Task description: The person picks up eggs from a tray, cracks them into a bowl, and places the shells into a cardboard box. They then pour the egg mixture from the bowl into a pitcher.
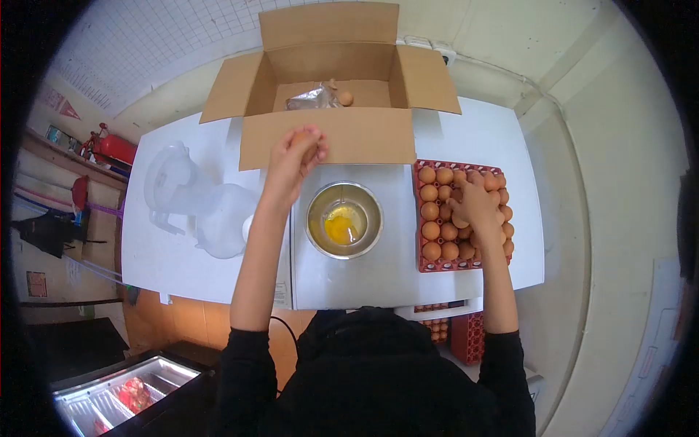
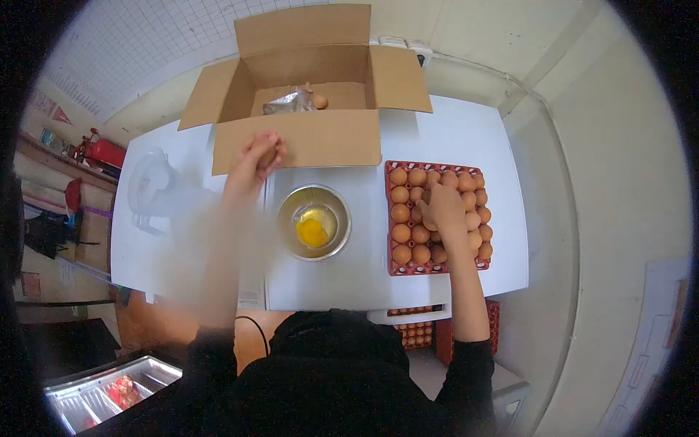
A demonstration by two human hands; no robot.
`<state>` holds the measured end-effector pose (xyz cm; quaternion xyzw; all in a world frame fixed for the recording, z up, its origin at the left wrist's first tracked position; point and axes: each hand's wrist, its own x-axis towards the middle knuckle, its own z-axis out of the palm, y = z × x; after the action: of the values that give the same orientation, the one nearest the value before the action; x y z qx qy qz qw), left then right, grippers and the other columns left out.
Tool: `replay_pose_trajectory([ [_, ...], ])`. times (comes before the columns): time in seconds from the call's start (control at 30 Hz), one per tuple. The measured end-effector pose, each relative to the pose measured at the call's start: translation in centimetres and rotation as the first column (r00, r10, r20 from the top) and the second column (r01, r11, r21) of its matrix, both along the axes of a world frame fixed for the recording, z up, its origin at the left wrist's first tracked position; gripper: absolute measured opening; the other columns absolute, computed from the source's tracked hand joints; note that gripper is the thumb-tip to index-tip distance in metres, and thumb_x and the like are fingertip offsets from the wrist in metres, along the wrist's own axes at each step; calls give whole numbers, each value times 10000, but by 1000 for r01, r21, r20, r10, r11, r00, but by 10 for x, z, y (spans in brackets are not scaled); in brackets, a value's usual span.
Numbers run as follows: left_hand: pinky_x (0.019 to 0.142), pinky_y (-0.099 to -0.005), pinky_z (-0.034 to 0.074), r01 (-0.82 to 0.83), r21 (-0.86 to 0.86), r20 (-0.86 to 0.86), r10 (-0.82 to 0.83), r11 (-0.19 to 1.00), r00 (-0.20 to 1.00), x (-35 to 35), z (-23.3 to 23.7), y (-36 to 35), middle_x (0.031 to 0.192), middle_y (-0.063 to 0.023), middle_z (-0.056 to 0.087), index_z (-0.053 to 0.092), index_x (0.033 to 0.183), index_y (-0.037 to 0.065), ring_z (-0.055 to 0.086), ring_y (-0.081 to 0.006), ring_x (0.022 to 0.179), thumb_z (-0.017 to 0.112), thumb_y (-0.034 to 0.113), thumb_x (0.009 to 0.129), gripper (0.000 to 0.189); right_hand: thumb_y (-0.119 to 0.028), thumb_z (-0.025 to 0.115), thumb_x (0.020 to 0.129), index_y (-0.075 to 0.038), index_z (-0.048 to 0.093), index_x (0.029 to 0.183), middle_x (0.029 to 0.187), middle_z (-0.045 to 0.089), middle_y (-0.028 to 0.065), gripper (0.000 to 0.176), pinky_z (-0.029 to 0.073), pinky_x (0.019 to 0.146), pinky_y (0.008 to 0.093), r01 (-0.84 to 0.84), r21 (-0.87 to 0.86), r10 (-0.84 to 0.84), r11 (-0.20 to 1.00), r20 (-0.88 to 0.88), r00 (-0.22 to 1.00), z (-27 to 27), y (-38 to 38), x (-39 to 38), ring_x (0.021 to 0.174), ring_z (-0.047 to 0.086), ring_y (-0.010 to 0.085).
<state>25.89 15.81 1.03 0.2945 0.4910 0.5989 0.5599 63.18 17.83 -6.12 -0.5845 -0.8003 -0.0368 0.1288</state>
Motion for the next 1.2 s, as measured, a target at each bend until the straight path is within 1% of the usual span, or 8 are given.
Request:
replay_pose_trajectory([
  [0.13, 714, -239, 548, 142, -22, 293, -130, 990, 947, -7, -36, -34, 970, -88, 653, 584, 1084, 30, 648, -145, 831, 662, 202, 922, 249, -162, 715, 776, -73, 559, 1195, 1268, 517, 186, 456, 541, 788, 481, 144, -257, -154, 956, -17, 988, 10, -4, -13, 959, 639, 392],
  [0.23, 694, -264, 555, 4, -171, 418, 69, 985, 906, 7, -36, -67, 964, -84, 646, 596, 1069, 37, 637, -147, 797, 651, 187, 922, 217, -149, 671, 803, -65, 539, 1140, 1163, 543, 205, 371, 529, 737, 479, 131, -269, -148, 954, -44, 988, 19, -2, -17, 934, 629, 380],
  [0.37, 585, -212, 497, -136, -158, 99, 153, 978, 983, 13, -67, -95, 862, -61, 638, 603, 1028, 40, 611, -122, 686, 674, 166, 898, 195, -165, 614, 835, -76, 577, 1075, 1101, 546, 167, 259, 517, 674, 410, -45, -217, -54, 975, -431, 901, 53, -13, -29, 830, 605, 302],
  [0.47, 501, -196, 426, -163, -242, -139, 131, 957, 981, 4, -95, -122, 764, -40, 622, 597, 1021, 39, 568, -95, 592, 704, 145, 871, 213, -213, 535, 879, -68, 608, 1016, 1006, 588, 103, 211, 490, 607, 331, -254, -521, -362, 815, -799, 480, 29, -29, -42, 803, 591, 207],
  [0.57, 439, -201, 361, -261, -389, -201, 195, 883, 960, 6, -103, -140, 692, -29, 602, 576, 1052, 37, 519, -79, 519, 748, 149, 837, 297, -326, 464, 959, -73, 593, 925, 790, 614, 82, 286, 404, 463, 249, -705, -602, -804, 375, -589, 75, 1, -39, -64, 611, 553, 152],
  [0.77, 402, -203, 314, 11, -585, -147, -120, 811, 982, 2, -130, -144, 640, -53, 612, 504, 1279, 1, 496, -74, 466, 791, 198, 807, 586, -362, 628, 952, -54, 524, 855, 511, 507, 35, 339, 322, 353, 273, -479, -773, -609, 416, -628, 485, -33, -43, -114, 364, 433, 137],
  [0.9, 436, -196, 356, -44, -476, -208, -64, 878, 976, 10, -122, -144, 651, -33, 625, 569, 1266, -15, 507, -63, 488, 739, 117, 841, 477, -200, 640, 944, -53, 510, 802, 550, 523, 16, 242, 353, 400, 243, -582, -637, -393, 506, -771, 502, -81, -37, -107, 447, 473, 82],
  [1.2, 544, -203, 438, 71, -370, -28, -87, 926, 996, 9, 50, -170, 787, -51, 657, 590, 1226, -79, 567, -72, 613, 653, -34, 831, 402, -107, 722, 865, -20, 612, 814, 609, 564, -11, 149, 373, 459, 232, -576, -724, -520, 380, -682, 514, 151, -56, -90, 532, 522, 67],
])
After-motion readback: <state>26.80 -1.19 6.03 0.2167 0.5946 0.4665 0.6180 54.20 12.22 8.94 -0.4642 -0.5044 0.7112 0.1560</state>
